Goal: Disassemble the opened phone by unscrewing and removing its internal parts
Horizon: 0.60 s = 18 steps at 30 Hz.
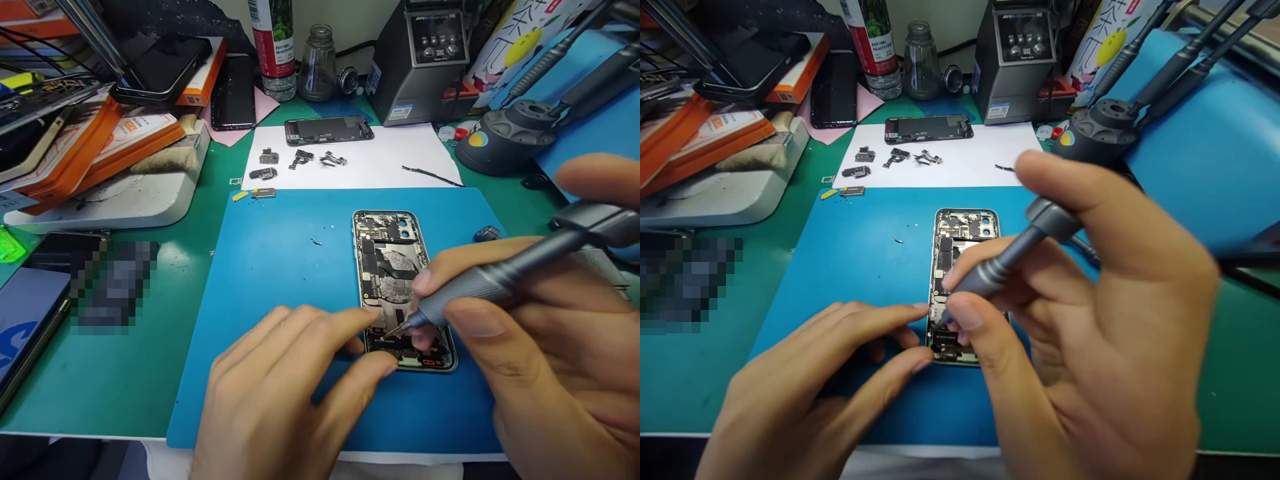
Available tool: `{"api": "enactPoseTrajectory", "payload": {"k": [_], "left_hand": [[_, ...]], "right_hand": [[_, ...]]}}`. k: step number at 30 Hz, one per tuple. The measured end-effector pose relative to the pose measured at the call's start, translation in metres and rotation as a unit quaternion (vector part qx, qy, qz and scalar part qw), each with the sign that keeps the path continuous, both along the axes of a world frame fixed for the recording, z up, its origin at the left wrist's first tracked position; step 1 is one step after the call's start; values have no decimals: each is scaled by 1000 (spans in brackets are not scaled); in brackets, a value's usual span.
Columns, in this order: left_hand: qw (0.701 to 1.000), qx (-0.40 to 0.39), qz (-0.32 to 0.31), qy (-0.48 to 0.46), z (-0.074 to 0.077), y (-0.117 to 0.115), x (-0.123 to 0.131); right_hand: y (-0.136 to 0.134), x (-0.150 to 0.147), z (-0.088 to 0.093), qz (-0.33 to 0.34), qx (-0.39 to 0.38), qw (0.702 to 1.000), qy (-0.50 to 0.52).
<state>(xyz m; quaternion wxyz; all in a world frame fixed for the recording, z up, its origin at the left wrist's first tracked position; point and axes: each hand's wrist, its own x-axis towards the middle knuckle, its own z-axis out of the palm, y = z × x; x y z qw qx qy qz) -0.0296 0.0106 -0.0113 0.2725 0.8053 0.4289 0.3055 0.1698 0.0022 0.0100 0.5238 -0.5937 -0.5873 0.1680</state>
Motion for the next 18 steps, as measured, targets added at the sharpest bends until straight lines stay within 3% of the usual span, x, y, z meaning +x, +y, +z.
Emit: {"api": "enactPoseTrajectory", "payload": {"k": [12,18], "left_hand": [[996,-29,79,-26,2,-7,13],[991,-74,73,-80,8,-6,11]], "right_hand": [[-5,2,-6,-48,19,996,69],[-4,3,-2,-3,50,996,74]]}}
